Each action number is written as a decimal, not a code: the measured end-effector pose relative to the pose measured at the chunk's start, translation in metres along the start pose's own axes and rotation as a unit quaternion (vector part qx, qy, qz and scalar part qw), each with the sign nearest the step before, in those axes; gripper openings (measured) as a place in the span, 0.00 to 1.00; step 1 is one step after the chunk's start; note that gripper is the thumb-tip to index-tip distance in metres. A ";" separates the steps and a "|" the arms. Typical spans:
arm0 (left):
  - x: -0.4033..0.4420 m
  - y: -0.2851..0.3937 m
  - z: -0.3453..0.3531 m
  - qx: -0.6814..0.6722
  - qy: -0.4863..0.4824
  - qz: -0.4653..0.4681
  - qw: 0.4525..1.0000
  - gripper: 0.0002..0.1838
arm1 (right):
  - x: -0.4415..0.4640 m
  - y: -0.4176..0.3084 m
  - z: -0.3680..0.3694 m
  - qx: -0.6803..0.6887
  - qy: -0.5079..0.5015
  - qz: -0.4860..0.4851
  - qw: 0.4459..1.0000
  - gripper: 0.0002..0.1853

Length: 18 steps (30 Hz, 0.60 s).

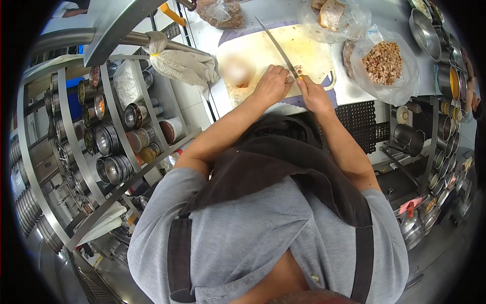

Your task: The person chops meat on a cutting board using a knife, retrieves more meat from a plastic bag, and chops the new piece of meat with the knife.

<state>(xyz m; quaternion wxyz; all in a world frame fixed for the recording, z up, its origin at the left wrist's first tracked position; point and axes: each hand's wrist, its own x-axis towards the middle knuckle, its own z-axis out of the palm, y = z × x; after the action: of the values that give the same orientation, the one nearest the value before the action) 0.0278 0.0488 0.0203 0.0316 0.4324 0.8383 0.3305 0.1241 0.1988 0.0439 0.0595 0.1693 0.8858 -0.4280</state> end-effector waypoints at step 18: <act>-0.001 -0.004 0.000 0.006 -0.023 0.006 1.000 0.10 | 0.000 0.003 0.013 0.026 -0.001 0.013 1.000 0.19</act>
<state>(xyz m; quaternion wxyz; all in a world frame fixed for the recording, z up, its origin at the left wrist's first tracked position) 0.0255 0.0463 0.0181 0.0461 0.4447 0.8368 0.3161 0.1242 0.1902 0.0333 0.0615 0.1818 0.8721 -0.4502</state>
